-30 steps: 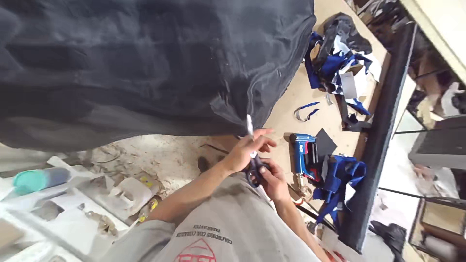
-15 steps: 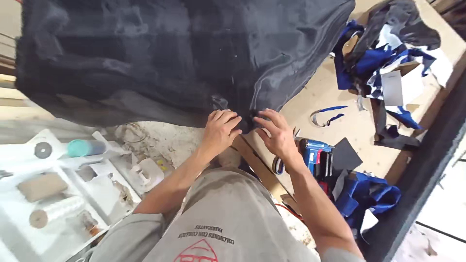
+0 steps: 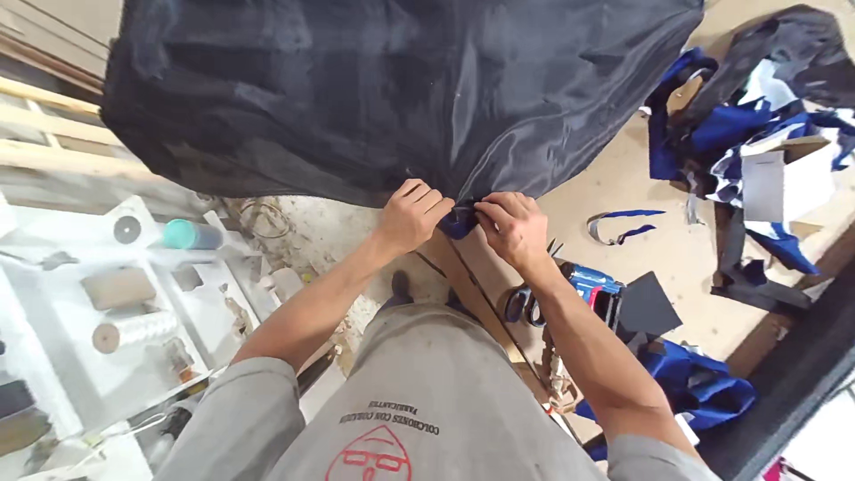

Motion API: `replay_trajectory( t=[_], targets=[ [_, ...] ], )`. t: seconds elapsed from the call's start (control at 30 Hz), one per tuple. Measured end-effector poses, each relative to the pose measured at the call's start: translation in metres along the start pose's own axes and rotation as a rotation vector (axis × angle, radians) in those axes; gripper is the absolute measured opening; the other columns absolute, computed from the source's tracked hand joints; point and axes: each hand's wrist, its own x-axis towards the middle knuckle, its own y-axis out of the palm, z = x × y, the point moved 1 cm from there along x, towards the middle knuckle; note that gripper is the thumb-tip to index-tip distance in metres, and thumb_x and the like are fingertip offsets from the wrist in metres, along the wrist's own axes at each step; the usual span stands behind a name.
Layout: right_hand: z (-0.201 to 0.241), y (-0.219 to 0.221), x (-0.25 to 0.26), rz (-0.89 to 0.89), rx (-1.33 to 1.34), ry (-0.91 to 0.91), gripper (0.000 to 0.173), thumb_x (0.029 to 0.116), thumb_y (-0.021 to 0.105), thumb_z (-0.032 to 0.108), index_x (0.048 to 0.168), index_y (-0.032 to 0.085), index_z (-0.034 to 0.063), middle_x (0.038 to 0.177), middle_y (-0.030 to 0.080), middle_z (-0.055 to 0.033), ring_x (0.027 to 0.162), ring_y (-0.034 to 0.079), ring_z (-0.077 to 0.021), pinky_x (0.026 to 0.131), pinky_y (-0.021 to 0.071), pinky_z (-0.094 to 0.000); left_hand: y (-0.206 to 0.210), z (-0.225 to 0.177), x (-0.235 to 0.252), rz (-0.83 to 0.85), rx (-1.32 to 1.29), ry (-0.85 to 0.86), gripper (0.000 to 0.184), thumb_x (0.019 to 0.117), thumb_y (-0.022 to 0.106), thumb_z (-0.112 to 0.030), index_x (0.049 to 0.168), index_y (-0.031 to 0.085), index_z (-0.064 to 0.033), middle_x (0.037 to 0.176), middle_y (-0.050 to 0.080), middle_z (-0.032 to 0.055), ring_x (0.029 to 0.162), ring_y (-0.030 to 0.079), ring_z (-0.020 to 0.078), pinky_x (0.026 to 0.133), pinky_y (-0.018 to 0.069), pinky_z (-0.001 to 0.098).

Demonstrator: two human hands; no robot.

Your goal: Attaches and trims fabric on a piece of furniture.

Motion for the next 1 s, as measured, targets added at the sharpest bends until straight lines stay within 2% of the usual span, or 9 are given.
replay_trajectory(
  t=[0.07, 0.17, 0.23, 0.3, 0.33, 0.43, 0.7, 1.0],
  targets=[
    [0.003, -0.001, -0.001, -0.055, 0.001, -0.012, 0.019, 0.0977, 0.065, 0.02, 0.109, 0.076, 0.01, 0.114, 0.074, -0.0102, 0.109, 0.07, -0.0272, 0.091, 0.0571, -0.0442, 0.001, 0.0, 0.001, -0.036, 0.015, 0.03, 0.016, 0.0998, 0.06, -0.006, 0.104, 0.075, -0.0046, 0.084, 0.071, 0.0111, 0.083, 0.07, 0.0272, 0.092, 0.055, 0.0441],
    [0.008, -0.001, 0.002, -0.062, 0.005, 0.018, 0.037, 0.0926, 0.071, 0.033, 0.122, 0.072, 0.0109, 0.126, 0.069, -0.0122, 0.119, 0.065, -0.0291, 0.098, 0.0546, -0.0465, 0.002, -0.001, 0.004, -0.074, 0.029, 0.044, 0.017, 0.0993, 0.06, -0.007, 0.105, 0.076, -0.005, 0.085, 0.072, 0.0105, 0.084, 0.07, 0.0266, 0.09, 0.0544, 0.0438],
    [0.009, 0.003, 0.005, -0.09, -0.006, 0.016, 0.03, 0.0927, 0.073, 0.03, 0.116, 0.075, 0.0114, 0.122, 0.071, -0.0109, 0.117, 0.066, -0.0279, 0.099, 0.0542, -0.0453, 0.001, -0.002, 0.008, -0.088, 0.04, 0.038, 0.016, 0.0991, 0.061, -0.008, 0.104, 0.076, -0.0053, 0.085, 0.073, 0.0105, 0.084, 0.071, 0.0264, 0.091, 0.0545, 0.0441],
    [0.006, 0.005, 0.004, -0.15, -0.03, -0.023, 0.016, 0.0947, 0.069, 0.019, 0.105, 0.077, 0.0096, 0.109, 0.075, -0.0099, 0.107, 0.071, -0.027, 0.094, 0.0564, -0.0438, -0.001, -0.003, 0.009, -0.079, 0.046, 0.05, 0.016, 0.0992, 0.061, -0.008, 0.104, 0.076, -0.0054, 0.086, 0.073, 0.011, 0.086, 0.07, 0.0268, 0.09, 0.0539, 0.0443],
    [0.004, 0.004, 0.003, -0.169, -0.04, -0.049, 0.014, 0.0956, 0.068, 0.016, 0.102, 0.077, 0.009, 0.105, 0.075, -0.0097, 0.104, 0.072, -0.0267, 0.092, 0.0571, -0.0434, -0.001, -0.002, 0.009, -0.075, 0.047, 0.063, 0.016, 0.0996, 0.061, -0.008, 0.104, 0.076, -0.0058, 0.088, 0.073, 0.0109, 0.088, 0.07, 0.0267, 0.091, 0.0534, 0.044],
    [0.001, -0.003, -0.001, -0.182, -0.058, -0.136, 0.016, 0.0974, 0.064, 0.01, 0.105, 0.077, 0.007, 0.103, 0.075, -0.0104, 0.103, 0.072, -0.027, 0.092, 0.0571, -0.0427, 0.002, 0.003, 0.004, -0.059, 0.025, 0.123, 0.017, 0.0994, 0.06, -0.008, 0.106, 0.075, -0.007, 0.095, 0.075, 0.0102, 0.097, 0.07, 0.0266, 0.093, 0.0527, 0.0433],
    [-0.006, 0.008, -0.024, -0.086, -0.004, -0.246, 0.02, 0.0981, 0.06, 0.005, 0.111, 0.076, 0.0057, 0.102, 0.075, -0.0122, 0.103, 0.071, -0.0288, 0.096, 0.0557, -0.0446, 0.019, 0.006, -0.017, -0.029, -0.079, 0.248, 0.019, 0.0988, 0.056, -0.002, 0.105, 0.074, -0.0022, 0.09, 0.073, 0.0114, 0.09, 0.071, 0.0266, 0.09, 0.0553, 0.0413],
    [-0.009, 0.013, -0.031, -0.121, 0.031, -0.255, 0.017, 0.0968, 0.063, 0.005, 0.105, 0.077, 0.0064, 0.097, 0.075, -0.0103, 0.1, 0.071, -0.0272, 0.095, 0.0561, -0.044, 0.014, 0.007, -0.015, 0.018, -0.109, 0.289, 0.017, 0.0995, 0.055, -0.001, 0.101, 0.072, -0.0009, 0.088, 0.072, 0.0126, 0.089, 0.071, 0.0282, 0.09, 0.0559, 0.043]
  ],
)
